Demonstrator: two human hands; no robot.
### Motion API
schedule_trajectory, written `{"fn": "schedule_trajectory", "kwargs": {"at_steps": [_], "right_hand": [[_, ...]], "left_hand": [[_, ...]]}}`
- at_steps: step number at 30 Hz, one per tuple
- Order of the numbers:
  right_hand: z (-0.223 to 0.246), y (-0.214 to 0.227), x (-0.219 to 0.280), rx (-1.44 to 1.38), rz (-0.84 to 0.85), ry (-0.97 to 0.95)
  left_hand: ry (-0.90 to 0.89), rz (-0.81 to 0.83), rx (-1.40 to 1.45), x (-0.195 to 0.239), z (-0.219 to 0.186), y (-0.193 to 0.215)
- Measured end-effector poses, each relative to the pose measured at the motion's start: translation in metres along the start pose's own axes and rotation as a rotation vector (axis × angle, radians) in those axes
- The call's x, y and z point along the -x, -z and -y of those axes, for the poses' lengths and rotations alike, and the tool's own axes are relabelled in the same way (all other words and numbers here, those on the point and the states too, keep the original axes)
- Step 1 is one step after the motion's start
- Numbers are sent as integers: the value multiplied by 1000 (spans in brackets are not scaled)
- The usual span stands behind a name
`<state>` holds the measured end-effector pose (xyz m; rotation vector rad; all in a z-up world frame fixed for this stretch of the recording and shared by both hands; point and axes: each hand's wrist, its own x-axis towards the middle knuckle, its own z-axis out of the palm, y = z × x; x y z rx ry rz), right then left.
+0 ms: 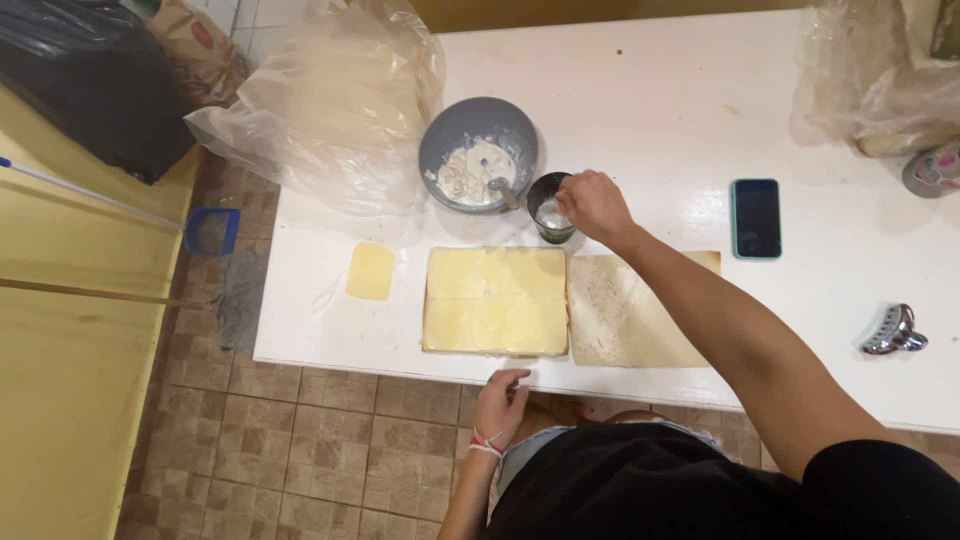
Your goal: The person spreads a white liquid onto flat sheets of dough using an orange silicone brush. They then place rectangular slices of yellow cheese onto the dough sheets, layering them carefully. The process involves repeatedly brushing the liquid and arranging the cheese slices on the workspace.
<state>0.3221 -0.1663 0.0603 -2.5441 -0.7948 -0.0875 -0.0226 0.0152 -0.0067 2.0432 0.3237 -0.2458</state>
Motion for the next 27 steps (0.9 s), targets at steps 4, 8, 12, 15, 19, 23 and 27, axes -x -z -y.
{"fn": "schedule_trajectory", "kwargs": {"at_steps": [4, 8, 12, 15, 19, 23, 27], "right_hand": [[13, 21, -8, -390, 101, -418], [-17, 47, 3, -628, -190, -625], [-74, 54, 28, -524, -344, -662], [-85, 83, 56, -604, -394, -745], [-64, 127, 107, -665, -449, -805], [-98, 82, 182, -509, -469, -725], [-96, 41, 219, -374, -371, -777]], "left_hand": [[-36, -21, 78, 8, 12, -1], [-98, -24, 82, -1, 14, -7], [-32, 43, 5, -19, -14, -3], [-23, 76, 4, -28, -28, -2], [-32, 97, -5, -31, -39, 8], [-18, 111, -16, -27, -25, 6], [-11, 152, -35, -26, -24, 2]]}}
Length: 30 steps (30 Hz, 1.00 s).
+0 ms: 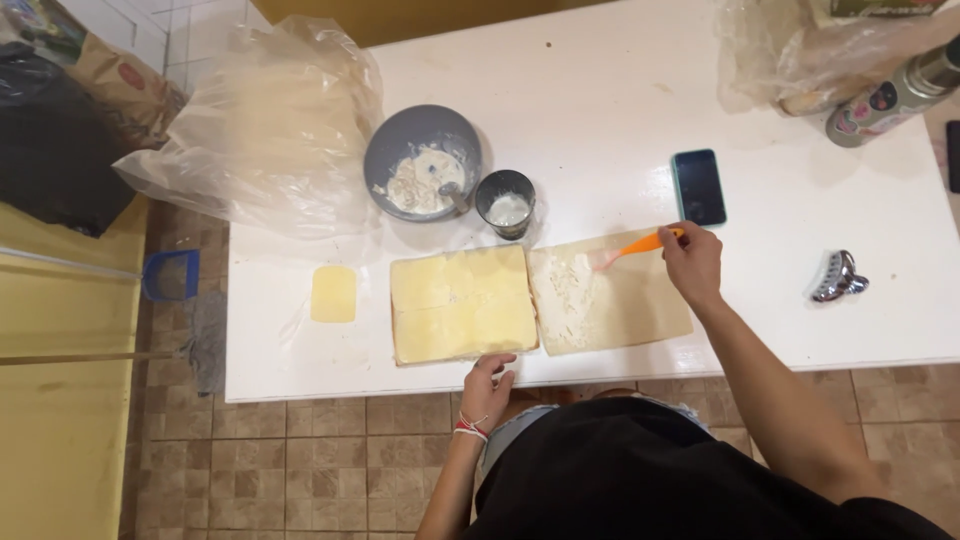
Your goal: The person spreads a white liquid onto flat sheets of dough using an orange silicone brush. They then place rectangular slices of yellow cheese onto the dough sheets, layering them carefully. The process involves repeatedly brushing the liquid and arranging the cheese slices on the workspace.
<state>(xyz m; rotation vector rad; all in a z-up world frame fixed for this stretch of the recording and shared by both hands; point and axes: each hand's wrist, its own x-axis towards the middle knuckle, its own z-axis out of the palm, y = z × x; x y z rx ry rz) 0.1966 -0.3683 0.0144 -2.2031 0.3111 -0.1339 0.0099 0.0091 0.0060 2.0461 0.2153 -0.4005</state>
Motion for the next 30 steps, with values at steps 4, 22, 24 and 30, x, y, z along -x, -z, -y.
{"fn": "schedule_trajectory", "kwargs": {"at_steps": [4, 22, 24, 30], "right_hand": [[-46, 30, -1, 220, -210, 85], [20, -73, 18, 35, -31, 177], [-14, -37, 1, 40, -172, 165], [-38, 24, 4, 542, -365, 281]], "left_hand": [[0, 16, 4, 2, -10, 2], [53, 10, 14, 19, 6, -1], [50, 5, 23, 20, 6, 0], [30, 10, 13, 18, 1, 1]]}}
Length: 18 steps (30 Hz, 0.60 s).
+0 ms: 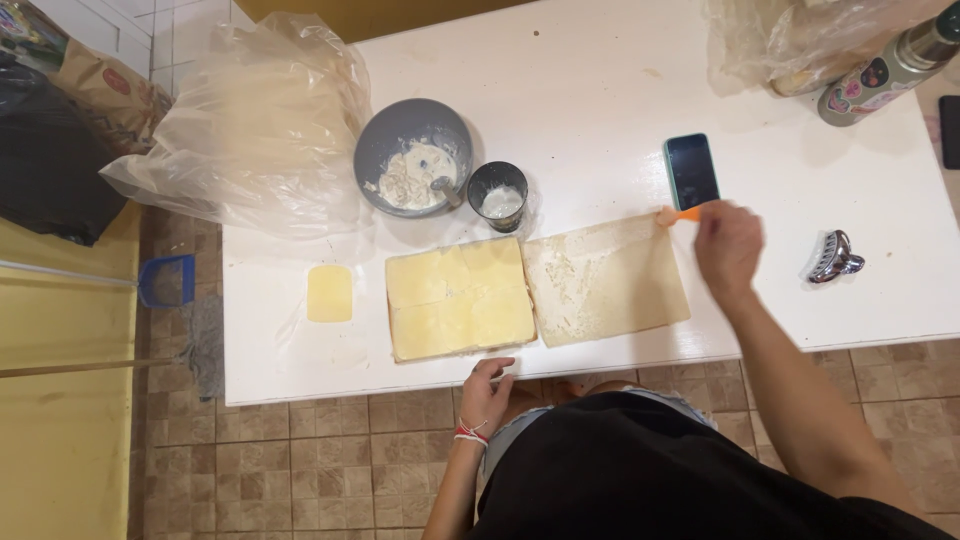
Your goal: The person spreads a white liquid onto flat sheets of dough using an orange silicone brush. They then place rectangular slices of yellow cheese onto the dough sheets, layering them carefully. The process involves repeatedly brushing the liquid and arranging the cheese slices on the workspace.
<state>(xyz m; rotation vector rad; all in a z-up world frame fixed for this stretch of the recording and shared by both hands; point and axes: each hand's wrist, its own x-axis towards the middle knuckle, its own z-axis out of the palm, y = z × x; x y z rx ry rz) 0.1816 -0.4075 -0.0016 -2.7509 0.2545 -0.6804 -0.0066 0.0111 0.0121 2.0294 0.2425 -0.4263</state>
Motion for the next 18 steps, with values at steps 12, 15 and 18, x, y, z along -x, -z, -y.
{"fn": "schedule_trajectory", "kwargs": {"at_steps": [12, 15, 18], "right_hand": [[95, 58, 109, -325, 324, 937], [64, 40, 102, -346, 406, 926], [109, 60, 28, -421, 277, 758]], "left_hand": [[-29, -12, 15, -6, -13, 6], [1, -12, 13, -3, -1, 0], [-14, -11, -8, -6, -5, -2]]}}
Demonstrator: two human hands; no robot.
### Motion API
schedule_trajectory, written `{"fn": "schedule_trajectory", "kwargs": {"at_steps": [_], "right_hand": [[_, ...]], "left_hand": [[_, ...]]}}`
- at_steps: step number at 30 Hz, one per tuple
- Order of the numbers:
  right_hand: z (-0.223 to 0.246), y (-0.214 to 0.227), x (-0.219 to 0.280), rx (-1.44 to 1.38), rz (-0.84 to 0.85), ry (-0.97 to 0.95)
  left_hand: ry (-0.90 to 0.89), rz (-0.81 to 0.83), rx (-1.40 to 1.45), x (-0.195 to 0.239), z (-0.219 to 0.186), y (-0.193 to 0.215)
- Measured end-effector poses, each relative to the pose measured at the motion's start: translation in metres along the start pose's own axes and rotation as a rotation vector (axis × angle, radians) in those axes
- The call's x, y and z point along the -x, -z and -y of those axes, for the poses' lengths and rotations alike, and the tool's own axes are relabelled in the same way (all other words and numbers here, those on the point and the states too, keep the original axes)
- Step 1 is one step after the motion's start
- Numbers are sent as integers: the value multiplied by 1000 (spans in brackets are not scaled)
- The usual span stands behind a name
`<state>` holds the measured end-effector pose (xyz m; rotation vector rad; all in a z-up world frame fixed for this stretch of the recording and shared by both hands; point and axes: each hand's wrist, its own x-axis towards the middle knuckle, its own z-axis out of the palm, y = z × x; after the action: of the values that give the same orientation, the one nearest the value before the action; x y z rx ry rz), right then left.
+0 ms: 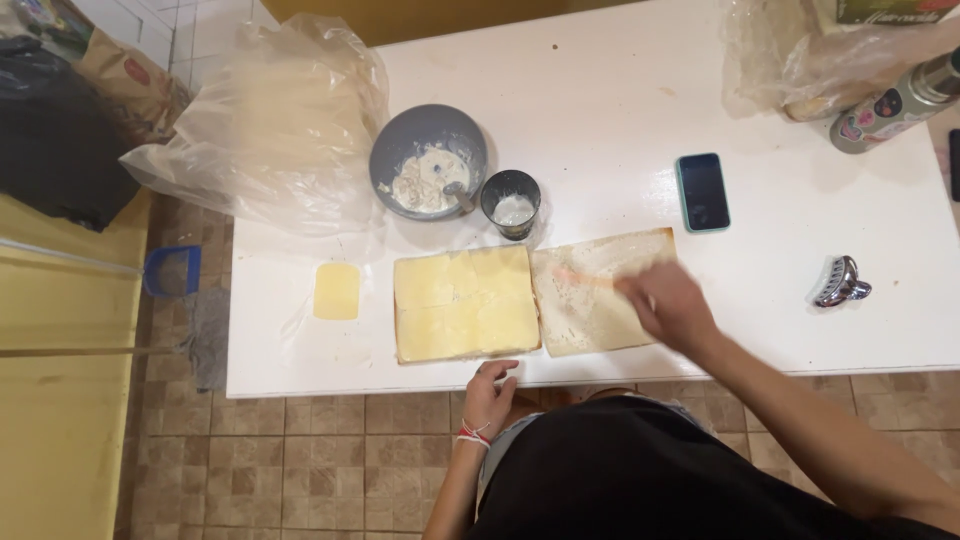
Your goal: The person spreads a white liquid onto flat sheets of dough using an orange silicone brush. They then place rectangular slices of yellow cheese onto the dough sheets, layering them carefully. The process involves repeatedly brushing the liquid and arranging the cheese slices on the workspace.
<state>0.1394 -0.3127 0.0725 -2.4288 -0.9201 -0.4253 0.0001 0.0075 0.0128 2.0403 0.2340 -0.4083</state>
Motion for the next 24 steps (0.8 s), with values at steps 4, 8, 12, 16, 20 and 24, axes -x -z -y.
{"fn": "schedule_trajectory", "kwargs": {"at_steps": [4, 8, 12, 16, 20, 24], "right_hand": [[5, -12, -107, -34, -320, -71], [-12, -80, -167, 50, -34, -73], [-38, -122, -182, -3, 166, -181], [-48, -124, -178, -344, 76, -605], [-63, -84, -172, -512, -233, -840], [-75, -38, -134, -697, -393, -1005]], "left_hand": [[-13, -37, 19, 1, -11, 0], [15, -61, 28, 1, -15, 0], [-16, -119, 62, 5, -2, -1], [5, -129, 41, 12, 21, -12], [-18, -124, 16, 2, 29, -12], [-46, -75, 37, -6, 4, 0]]}}
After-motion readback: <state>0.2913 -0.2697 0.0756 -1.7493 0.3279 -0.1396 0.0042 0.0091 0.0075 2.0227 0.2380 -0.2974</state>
